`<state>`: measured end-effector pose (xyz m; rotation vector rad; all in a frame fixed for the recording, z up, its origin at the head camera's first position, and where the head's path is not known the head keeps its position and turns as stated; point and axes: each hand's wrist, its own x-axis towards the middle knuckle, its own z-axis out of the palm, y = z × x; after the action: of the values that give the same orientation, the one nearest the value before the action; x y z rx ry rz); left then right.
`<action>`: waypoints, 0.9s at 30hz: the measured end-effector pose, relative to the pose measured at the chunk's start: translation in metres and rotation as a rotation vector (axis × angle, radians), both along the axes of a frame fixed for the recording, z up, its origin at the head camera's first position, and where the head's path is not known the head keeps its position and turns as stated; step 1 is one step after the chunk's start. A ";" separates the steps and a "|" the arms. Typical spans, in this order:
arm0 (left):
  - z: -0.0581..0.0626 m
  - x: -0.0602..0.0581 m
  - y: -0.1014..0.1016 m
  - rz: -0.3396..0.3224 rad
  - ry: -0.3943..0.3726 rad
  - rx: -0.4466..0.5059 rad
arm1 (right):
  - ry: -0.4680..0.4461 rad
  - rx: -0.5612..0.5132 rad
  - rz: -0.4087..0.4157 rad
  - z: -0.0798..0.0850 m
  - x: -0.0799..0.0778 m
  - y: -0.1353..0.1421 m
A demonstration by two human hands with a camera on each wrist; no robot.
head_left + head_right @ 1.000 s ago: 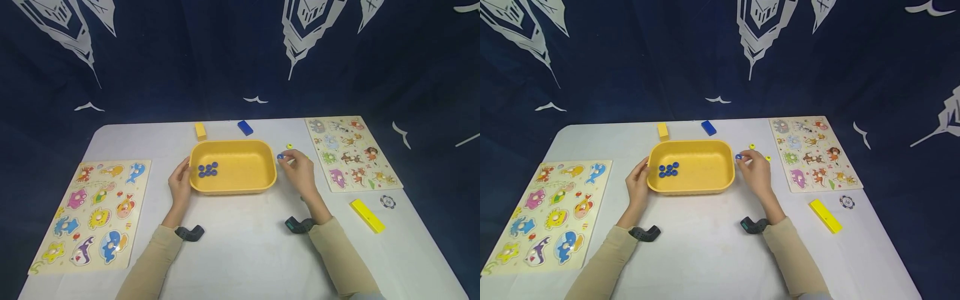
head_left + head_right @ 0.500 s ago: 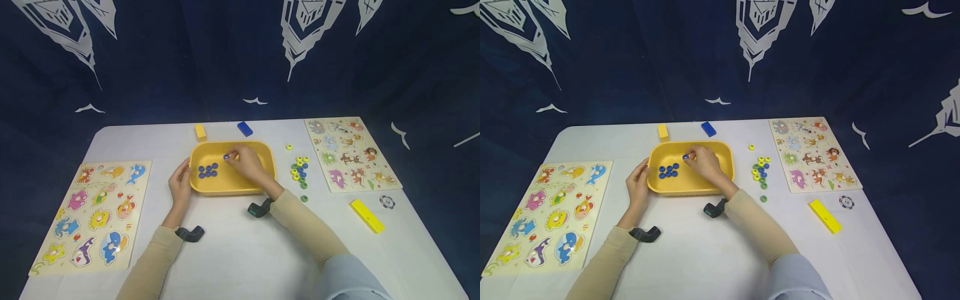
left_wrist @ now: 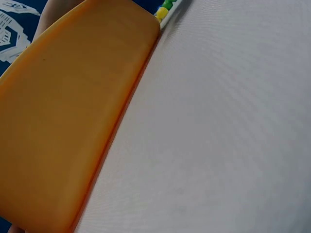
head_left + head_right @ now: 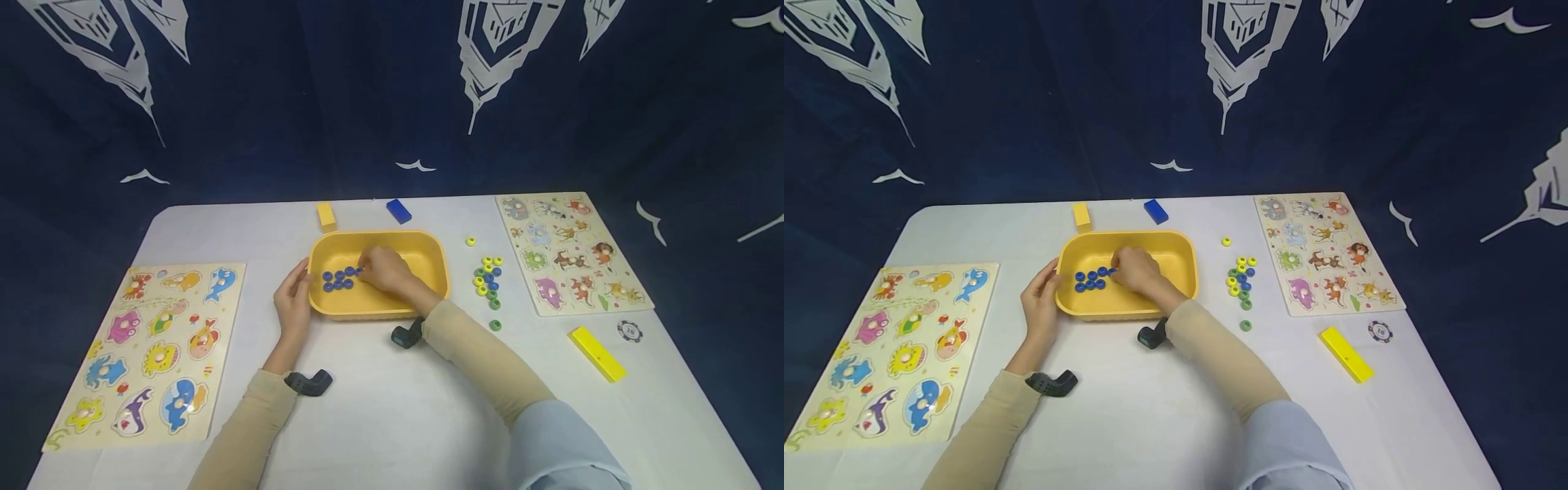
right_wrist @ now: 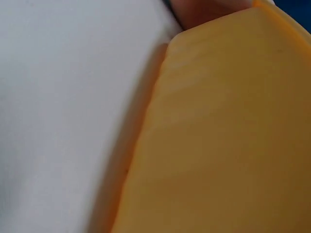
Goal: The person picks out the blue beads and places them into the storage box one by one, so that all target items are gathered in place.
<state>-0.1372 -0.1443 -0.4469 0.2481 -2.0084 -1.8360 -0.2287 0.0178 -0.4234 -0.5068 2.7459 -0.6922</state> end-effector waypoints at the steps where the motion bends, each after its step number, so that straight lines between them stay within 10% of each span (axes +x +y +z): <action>1: 0.000 0.000 0.000 0.002 -0.002 0.000 | 0.003 -0.004 -0.001 0.000 0.000 0.000; 16: -0.002 -0.001 -0.001 0.003 0.008 0.002 | 0.522 -0.448 -0.246 0.016 0.048 0.098; 27: -0.003 -0.002 -0.002 0.001 0.014 0.010 | 0.457 -0.380 -0.679 -0.019 0.065 0.194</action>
<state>-0.1393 -0.1459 -0.4503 0.2381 -1.9897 -1.8427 -0.1637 0.2116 -0.4421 0.2761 3.2352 -1.4230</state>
